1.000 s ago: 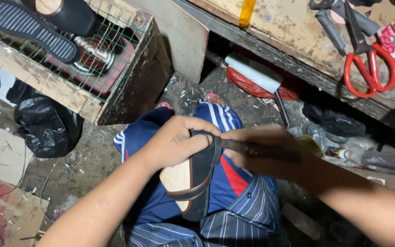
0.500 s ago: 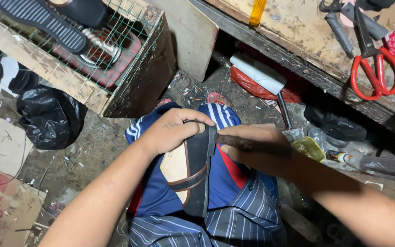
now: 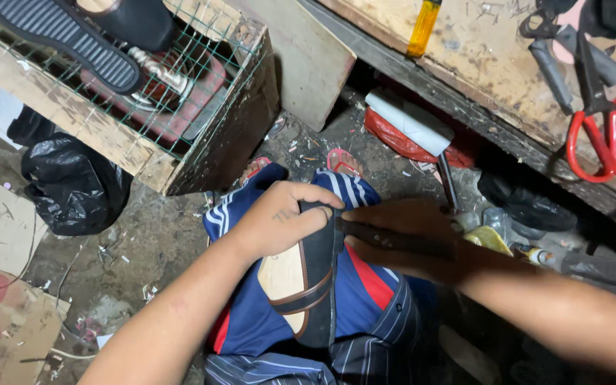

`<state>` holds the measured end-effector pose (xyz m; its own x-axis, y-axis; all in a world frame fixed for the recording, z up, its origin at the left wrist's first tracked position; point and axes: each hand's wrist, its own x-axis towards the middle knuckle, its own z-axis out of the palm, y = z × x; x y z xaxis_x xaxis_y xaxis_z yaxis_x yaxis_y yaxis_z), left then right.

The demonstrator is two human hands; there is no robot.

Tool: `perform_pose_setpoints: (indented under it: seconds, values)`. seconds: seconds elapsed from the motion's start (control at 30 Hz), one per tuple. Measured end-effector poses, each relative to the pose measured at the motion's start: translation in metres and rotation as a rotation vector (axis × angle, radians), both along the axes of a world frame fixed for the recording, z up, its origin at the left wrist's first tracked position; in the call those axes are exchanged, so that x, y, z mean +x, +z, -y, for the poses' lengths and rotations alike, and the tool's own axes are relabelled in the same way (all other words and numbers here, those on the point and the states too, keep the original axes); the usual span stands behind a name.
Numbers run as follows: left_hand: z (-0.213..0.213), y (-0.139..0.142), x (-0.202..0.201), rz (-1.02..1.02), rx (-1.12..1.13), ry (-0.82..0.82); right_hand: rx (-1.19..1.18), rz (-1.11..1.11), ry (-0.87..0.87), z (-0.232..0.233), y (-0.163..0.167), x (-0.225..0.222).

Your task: The person sits on the floor of a shoe workshop holding a sandal and uses a rasp to file and shape the sole and heel edges, rotating the sandal to work different sides. They periodically press and feel the edges by hand and continue rasping until the edges are smoothed.

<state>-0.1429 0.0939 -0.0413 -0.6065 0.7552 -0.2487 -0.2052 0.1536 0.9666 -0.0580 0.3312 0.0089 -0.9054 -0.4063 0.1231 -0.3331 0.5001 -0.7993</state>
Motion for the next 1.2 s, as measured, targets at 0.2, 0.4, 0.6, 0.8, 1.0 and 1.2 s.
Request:
perform_pose_setpoints:
  seconds: [0.2,0.4,0.6,0.8,1.0,1.2]
  values:
    - [0.001,-0.005,0.0,-0.073,0.007,-0.031,0.038,0.728,-0.088,-0.003,0.029,-0.009]
    - [0.001,-0.004,0.002,0.028,0.043,-0.043,-0.025,0.116,-0.052,0.01,0.027,0.015]
    - [0.001,-0.008,0.001,-0.017,0.071,-0.053,-0.068,0.288,-0.176,0.012,0.008,0.044]
    - [0.001,-0.011,-0.007,-0.051,0.038,-0.013,0.267,0.143,-0.158,0.033,0.002,0.024]
    - [0.009,-0.004,-0.005,-0.063,0.03,-0.002,-0.092,0.157,-0.123,0.027,0.01,0.032]
    - [0.01,0.006,0.005,-0.042,-0.005,-0.012,-0.091,0.388,-0.472,0.018,0.001,0.049]
